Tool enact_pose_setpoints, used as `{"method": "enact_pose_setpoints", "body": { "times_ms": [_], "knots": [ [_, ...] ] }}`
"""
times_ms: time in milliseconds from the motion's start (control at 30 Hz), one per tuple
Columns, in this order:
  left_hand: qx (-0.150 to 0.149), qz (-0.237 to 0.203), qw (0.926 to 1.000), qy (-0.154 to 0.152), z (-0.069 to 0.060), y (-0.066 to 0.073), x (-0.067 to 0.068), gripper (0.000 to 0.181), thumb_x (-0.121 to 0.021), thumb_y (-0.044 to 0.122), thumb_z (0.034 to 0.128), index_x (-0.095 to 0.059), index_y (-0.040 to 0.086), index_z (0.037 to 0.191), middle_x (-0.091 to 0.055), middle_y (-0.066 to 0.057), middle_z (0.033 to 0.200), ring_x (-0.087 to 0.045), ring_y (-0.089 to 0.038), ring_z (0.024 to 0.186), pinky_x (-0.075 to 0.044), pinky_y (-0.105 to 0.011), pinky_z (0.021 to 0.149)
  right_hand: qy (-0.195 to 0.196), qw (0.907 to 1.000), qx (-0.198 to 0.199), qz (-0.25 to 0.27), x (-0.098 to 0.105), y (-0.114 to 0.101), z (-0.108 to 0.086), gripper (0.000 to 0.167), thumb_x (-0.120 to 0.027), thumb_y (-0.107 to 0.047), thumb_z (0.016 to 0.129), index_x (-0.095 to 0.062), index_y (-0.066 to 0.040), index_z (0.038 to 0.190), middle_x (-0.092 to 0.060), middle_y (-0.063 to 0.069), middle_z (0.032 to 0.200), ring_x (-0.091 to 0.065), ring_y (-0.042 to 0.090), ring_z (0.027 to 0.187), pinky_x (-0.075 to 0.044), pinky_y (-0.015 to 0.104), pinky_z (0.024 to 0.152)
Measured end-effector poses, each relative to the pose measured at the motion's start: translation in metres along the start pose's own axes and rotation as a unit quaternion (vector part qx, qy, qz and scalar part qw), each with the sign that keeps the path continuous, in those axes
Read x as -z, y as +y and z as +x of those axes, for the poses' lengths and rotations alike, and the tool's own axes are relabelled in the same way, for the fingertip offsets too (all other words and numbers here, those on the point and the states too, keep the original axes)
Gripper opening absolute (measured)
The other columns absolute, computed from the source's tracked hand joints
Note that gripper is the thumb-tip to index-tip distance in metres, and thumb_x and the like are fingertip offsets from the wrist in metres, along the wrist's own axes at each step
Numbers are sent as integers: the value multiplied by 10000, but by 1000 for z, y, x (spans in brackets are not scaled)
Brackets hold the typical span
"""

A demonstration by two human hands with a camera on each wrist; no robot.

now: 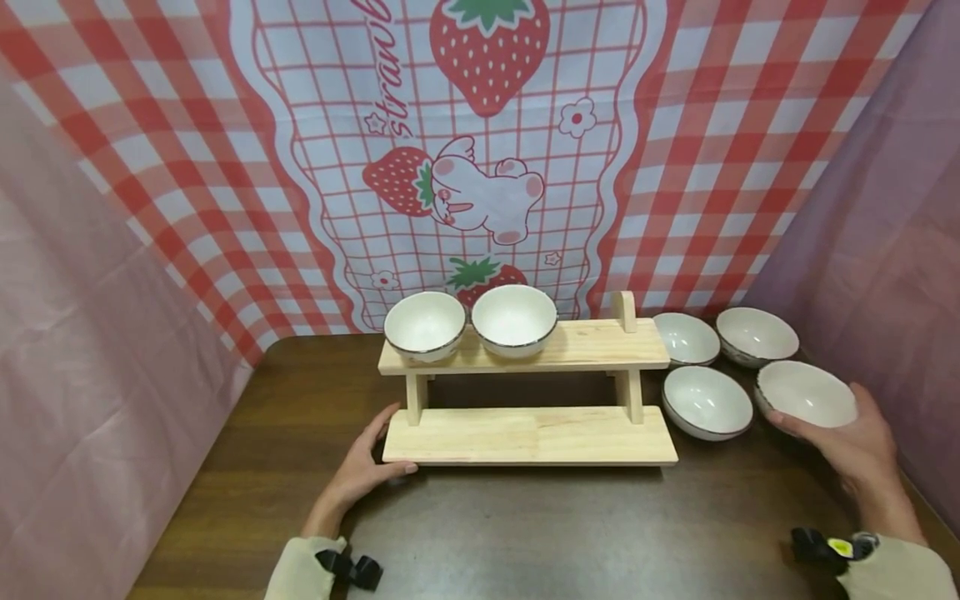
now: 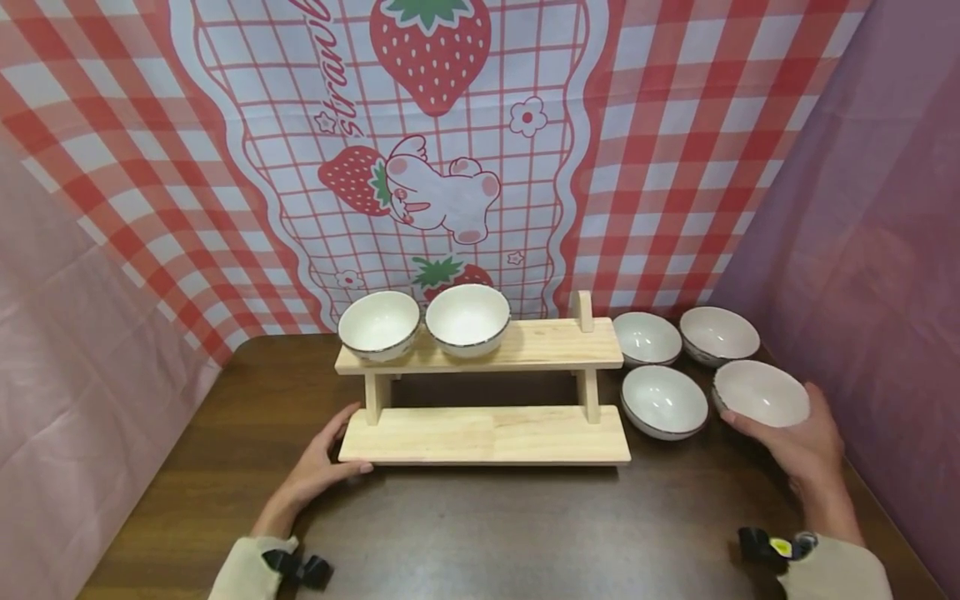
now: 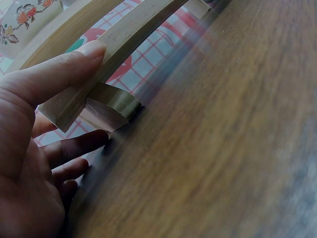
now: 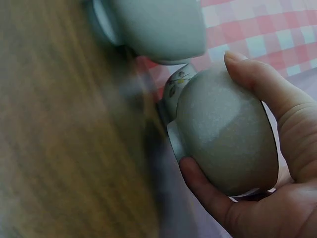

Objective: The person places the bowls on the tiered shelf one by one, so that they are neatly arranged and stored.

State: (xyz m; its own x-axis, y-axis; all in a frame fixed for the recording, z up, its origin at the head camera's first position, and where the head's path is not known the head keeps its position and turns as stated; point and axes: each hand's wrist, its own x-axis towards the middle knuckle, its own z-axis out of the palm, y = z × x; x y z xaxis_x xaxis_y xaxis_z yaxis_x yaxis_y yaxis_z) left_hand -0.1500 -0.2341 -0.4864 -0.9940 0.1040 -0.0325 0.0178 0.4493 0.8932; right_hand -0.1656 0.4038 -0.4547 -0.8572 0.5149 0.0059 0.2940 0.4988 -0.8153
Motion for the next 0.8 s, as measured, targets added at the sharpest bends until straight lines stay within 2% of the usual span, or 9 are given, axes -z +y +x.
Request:
{"method": "enact_pose_setpoints", "body": {
  "times_ms": [167,367,633,800],
  "knots": [
    [-45,53,10000,26,0,-1,0,1015,-895,208,735,-319,121,1566,-532,-198,1456,-477,-329,1331,-313,-561,1122,117,9999,77,46,3,-10,-4,1116,-881,-275,745,-188,-81,1599,-343,299,1519,-413,322,1184,-321,140,873],
    [-16,46,10000,-1,0,0,0,1016,-893,209,739,-313,128,1569,-534,-192,1455,-479,-321,1328,-312,-556,1127,3,9999,103,74,9,-24,-12,1120,-846,-281,783,-117,-115,1617,-217,283,1630,-286,367,1354,-271,191,1061],
    [-73,-26,10000,-43,0,2,1,1002,-886,168,743,-317,120,1566,-539,-190,1452,-485,-311,1319,-321,-535,1121,-112,9995,285,68,13,-38,-16,1143,-854,-262,779,-93,-129,1622,-177,271,1647,-301,347,1329,-284,122,950],
    [-50,-71,9999,-53,-1,3,1,999,-885,164,744,-319,133,1567,-523,-187,1472,-469,-315,1346,-309,-549,1132,-163,9987,476,94,12,-46,-17,1161,-877,-253,756,-113,-132,1622,-197,255,1644,-378,281,1241,-296,55,816]
  ]
}}
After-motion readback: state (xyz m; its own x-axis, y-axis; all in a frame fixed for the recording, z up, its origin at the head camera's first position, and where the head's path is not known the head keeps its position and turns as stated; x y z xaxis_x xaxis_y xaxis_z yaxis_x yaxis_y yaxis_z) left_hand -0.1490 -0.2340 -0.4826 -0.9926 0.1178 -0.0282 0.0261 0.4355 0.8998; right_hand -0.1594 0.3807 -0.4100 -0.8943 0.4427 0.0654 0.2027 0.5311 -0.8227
